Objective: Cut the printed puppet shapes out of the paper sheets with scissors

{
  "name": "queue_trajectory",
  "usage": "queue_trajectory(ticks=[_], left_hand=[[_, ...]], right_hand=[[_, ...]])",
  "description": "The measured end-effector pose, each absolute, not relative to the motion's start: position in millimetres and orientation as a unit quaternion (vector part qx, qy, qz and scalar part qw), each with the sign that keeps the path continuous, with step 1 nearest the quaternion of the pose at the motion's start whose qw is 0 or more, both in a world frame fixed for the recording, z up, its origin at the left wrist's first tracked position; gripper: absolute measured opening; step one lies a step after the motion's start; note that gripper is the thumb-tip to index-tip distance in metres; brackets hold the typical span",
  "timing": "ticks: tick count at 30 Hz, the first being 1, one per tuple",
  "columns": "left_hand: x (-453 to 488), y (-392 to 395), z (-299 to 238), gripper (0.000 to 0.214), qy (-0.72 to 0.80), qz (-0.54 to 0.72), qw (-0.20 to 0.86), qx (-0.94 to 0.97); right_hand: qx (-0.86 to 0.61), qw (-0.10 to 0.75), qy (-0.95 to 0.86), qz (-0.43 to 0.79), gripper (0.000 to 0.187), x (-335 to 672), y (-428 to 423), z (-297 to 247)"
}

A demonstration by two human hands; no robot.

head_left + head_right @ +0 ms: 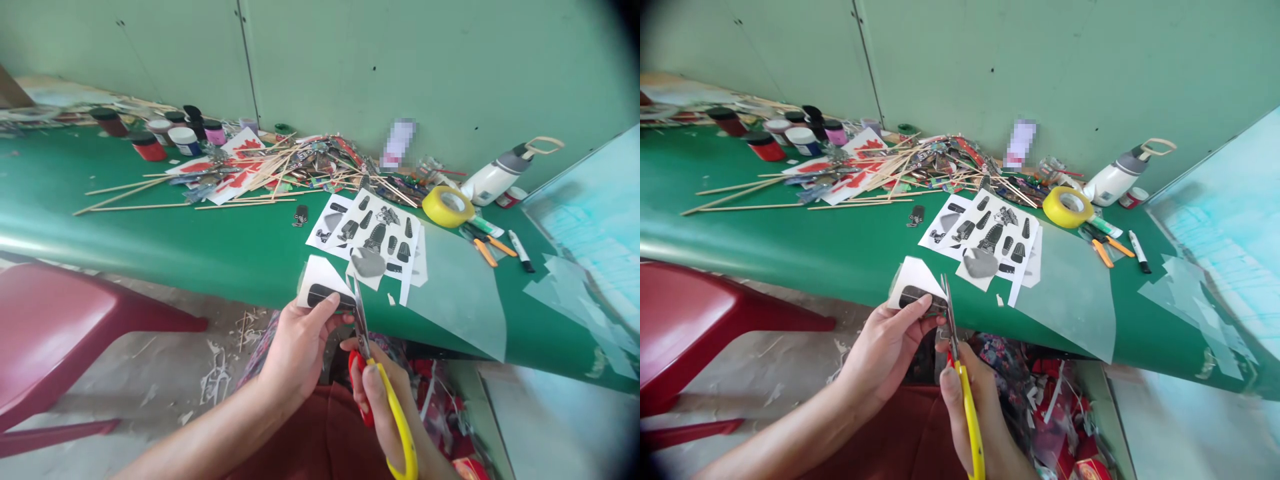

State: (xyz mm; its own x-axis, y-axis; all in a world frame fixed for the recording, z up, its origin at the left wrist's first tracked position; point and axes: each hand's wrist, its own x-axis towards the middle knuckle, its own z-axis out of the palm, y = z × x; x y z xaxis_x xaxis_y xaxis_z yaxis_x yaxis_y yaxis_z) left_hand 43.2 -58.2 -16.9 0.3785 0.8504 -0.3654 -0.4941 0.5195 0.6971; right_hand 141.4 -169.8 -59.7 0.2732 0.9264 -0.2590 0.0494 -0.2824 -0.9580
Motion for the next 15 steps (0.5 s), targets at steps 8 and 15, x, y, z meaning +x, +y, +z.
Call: queue_trajectory(ticks=[8, 15], left_hand=[[40, -52, -16, 0.012, 0.366, 0.415, 0.793, 0.253], [34, -44, -15, 0.013, 0.377, 0.386, 0.795, 0.277]], right_hand=[[-0.653, 0.458, -0.364, 0.481, 0.062, 144, -170, -55], [-0.637, 0.460, -0.377, 0.491, 0.063, 145, -170, -54]])
